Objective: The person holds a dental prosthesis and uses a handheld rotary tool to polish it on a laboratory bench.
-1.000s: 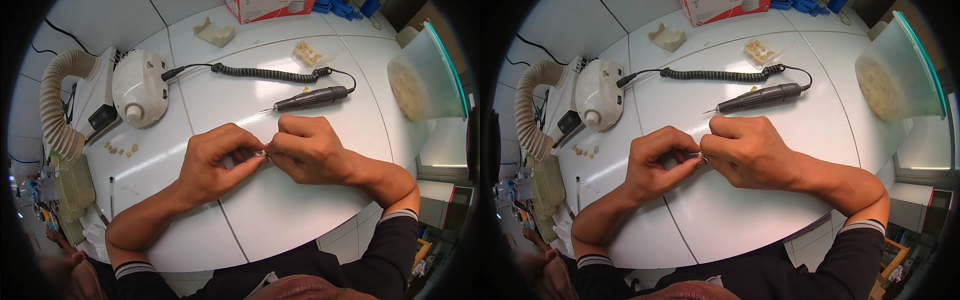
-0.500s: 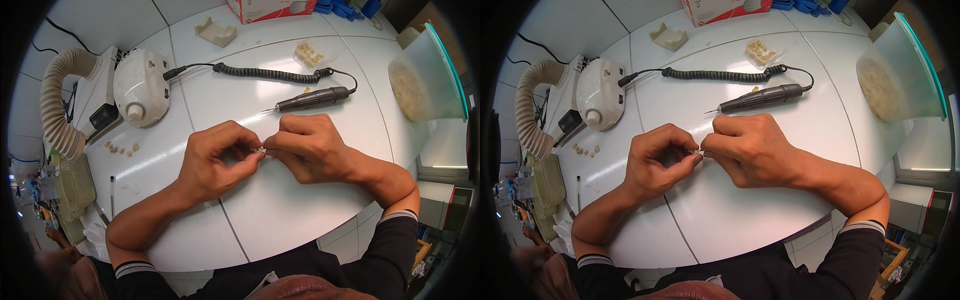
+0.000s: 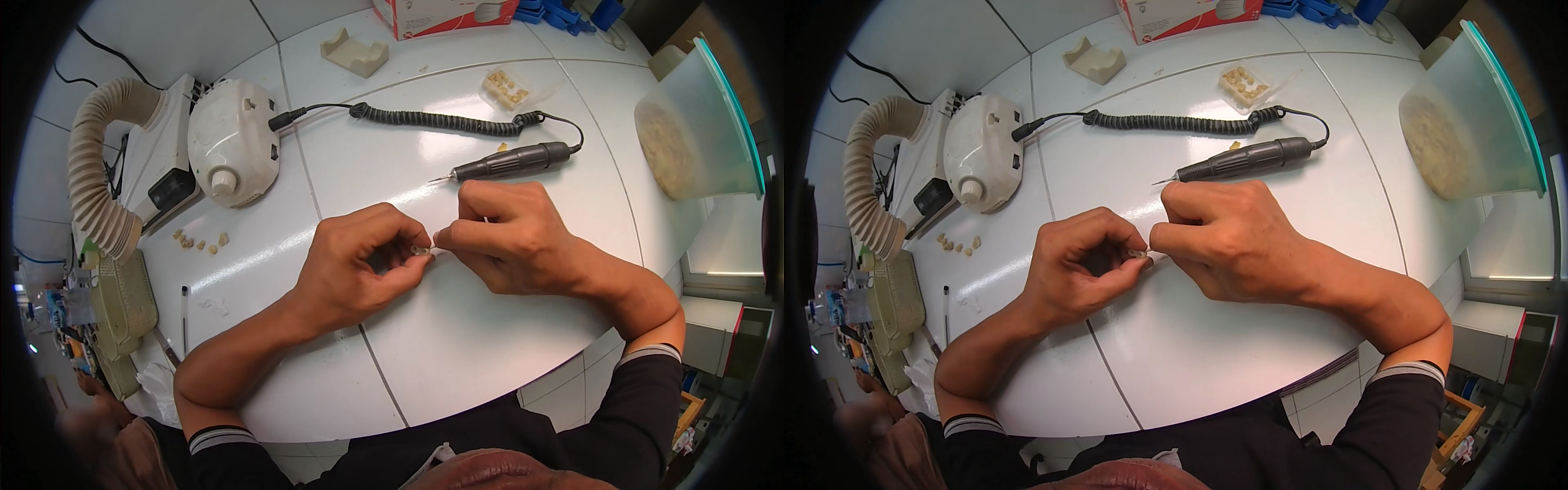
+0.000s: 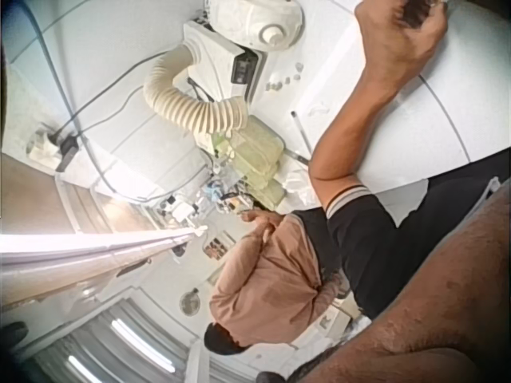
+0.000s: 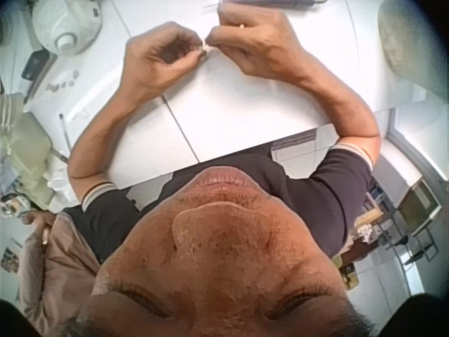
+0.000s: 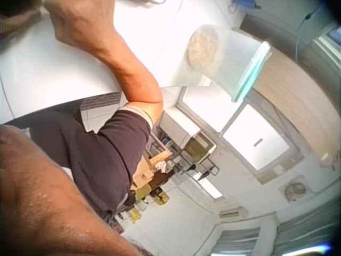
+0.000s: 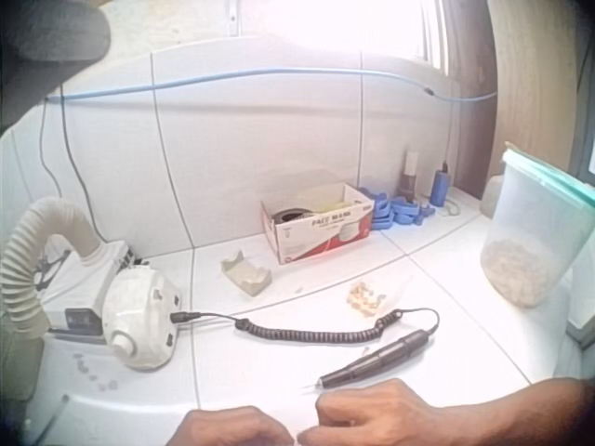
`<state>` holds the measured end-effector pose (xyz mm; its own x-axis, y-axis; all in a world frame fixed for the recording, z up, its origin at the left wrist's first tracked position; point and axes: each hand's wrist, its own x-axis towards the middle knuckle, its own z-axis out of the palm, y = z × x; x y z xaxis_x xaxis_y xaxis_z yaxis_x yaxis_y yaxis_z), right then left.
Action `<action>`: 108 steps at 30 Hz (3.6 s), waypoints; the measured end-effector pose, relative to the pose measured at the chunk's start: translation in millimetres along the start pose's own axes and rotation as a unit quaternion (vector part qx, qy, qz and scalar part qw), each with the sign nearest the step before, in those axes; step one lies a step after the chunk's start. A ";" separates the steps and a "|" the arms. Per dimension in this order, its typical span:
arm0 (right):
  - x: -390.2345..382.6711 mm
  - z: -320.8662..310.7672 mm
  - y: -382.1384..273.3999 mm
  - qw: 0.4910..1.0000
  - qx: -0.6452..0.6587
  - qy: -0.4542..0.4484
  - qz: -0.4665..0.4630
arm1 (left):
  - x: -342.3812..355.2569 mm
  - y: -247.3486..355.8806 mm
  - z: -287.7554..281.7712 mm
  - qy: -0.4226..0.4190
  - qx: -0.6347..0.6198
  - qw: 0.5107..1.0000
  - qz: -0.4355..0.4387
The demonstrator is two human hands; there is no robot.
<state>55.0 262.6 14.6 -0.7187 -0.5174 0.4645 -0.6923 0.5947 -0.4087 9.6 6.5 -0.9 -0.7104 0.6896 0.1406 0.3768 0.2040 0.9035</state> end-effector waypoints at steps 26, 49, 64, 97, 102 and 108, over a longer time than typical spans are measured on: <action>-2.6 1.0 3.7 1.000 -0.008 -0.005 -0.022 | -0.5 0.9 -0.3 0.000 0.033 0.999 0.030; -4.4 0.7 -2.3 0.999 -0.031 -0.017 -0.023 | -1.0 1.8 0.5 -0.008 0.030 0.999 0.028; -4.7 -0.1 -1.5 1.000 -0.002 -0.031 -0.003 | -1.6 -3.9 2.7 0.025 0.011 0.999 0.022; -5.4 0.2 -5.6 1.000 0.010 -0.009 0.023 | -0.3 0.5 1.5 0.019 0.032 0.999 0.036; -4.3 0.4 -4.0 0.999 0.019 -0.030 -0.002 | -0.9 0.7 2.2 0.023 0.030 0.998 0.044; -3.9 0.4 -5.4 1.000 0.005 -0.028 0.001 | -0.4 0.6 3.5 0.028 0.037 0.998 0.049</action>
<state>61.5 261.2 14.7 -0.7221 -0.5497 0.4200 -0.6916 0.5892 -0.4178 12.2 8.7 -1.9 -0.6986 0.6700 0.2510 0.4882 0.1898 0.8518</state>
